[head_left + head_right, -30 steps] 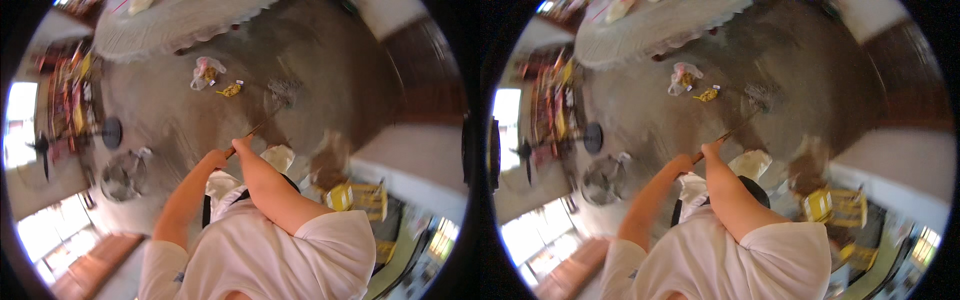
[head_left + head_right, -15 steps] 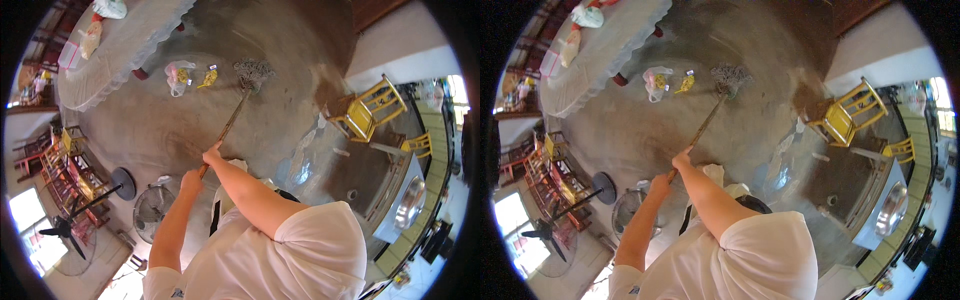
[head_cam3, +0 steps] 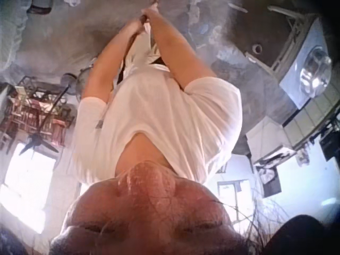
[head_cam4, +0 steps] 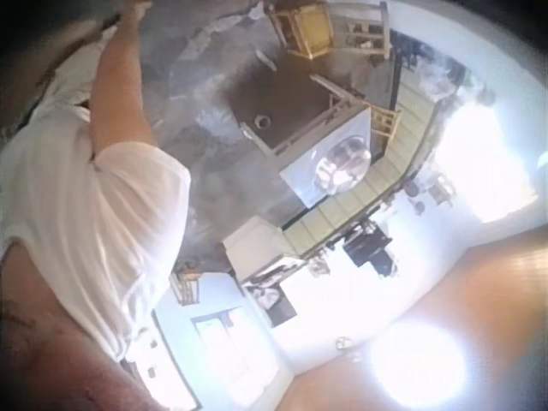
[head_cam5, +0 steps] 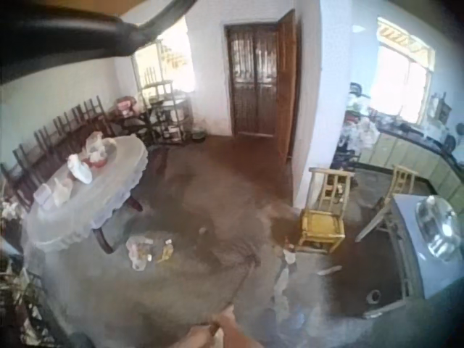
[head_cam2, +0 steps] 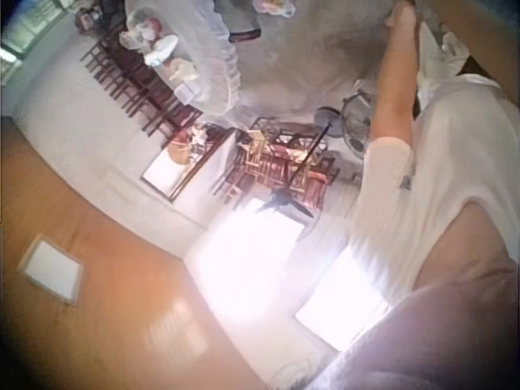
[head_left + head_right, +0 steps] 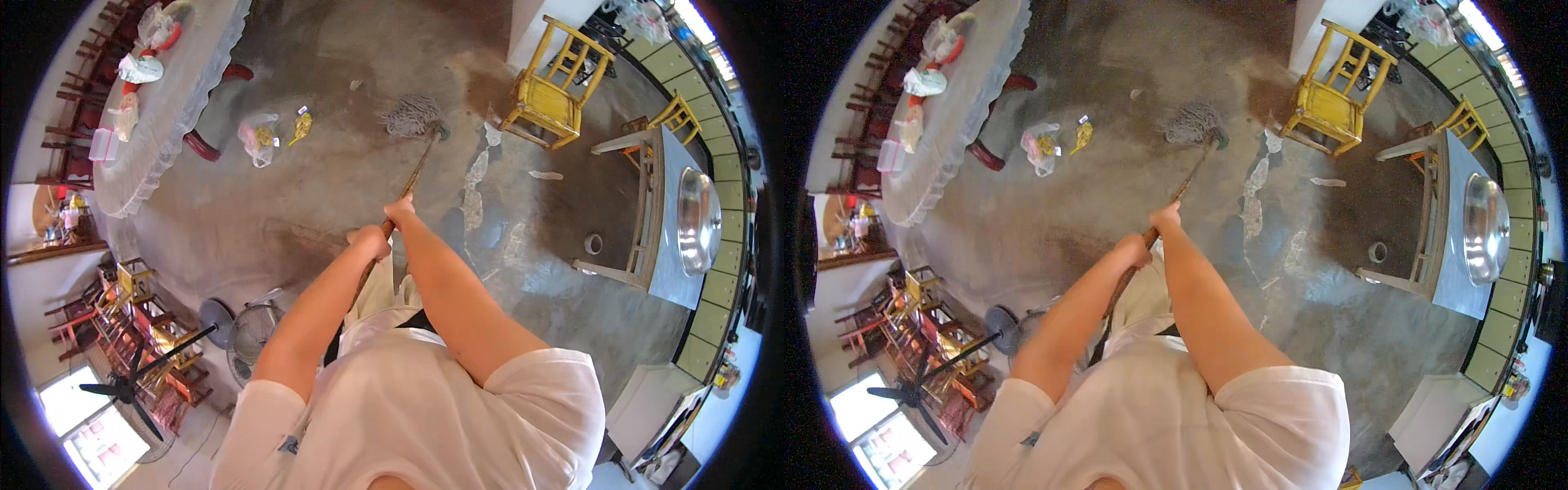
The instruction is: The person mops a concrete floor in a cluttered room using a string mop. They move around various items, including stacked chairs, a refrigerator, and a table, to clean the floor surface.
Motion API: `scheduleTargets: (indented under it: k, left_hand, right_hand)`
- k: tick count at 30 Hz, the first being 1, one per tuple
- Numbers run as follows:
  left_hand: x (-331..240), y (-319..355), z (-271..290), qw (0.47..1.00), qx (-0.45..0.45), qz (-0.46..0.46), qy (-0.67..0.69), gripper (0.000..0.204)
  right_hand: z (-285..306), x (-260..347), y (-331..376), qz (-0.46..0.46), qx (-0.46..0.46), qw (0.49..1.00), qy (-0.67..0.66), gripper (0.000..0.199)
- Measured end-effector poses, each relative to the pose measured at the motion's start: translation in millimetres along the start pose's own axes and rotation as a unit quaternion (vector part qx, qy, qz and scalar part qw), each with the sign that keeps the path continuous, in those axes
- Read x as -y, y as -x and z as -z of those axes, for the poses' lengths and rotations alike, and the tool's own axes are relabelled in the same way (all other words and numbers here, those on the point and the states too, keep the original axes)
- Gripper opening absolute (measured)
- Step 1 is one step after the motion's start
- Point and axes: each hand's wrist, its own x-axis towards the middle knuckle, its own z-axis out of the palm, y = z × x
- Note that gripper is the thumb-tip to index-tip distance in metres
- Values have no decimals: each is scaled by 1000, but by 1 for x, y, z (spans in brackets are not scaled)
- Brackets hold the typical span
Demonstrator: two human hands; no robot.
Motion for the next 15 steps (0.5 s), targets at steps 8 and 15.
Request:
scheduleTargets:
  k: [8, 15]
  left_hand:
    - [-87, 26, -21, 955, 61, -87, 278, 32]
    - [-169, 11, -23, 927, 223, -87, 287, 30]
  right_hand:
    - [91, -70, 26, -22, 137, 900, -413, 44]
    - [195, -123, 34, 27, 139, 930, -340, 46]
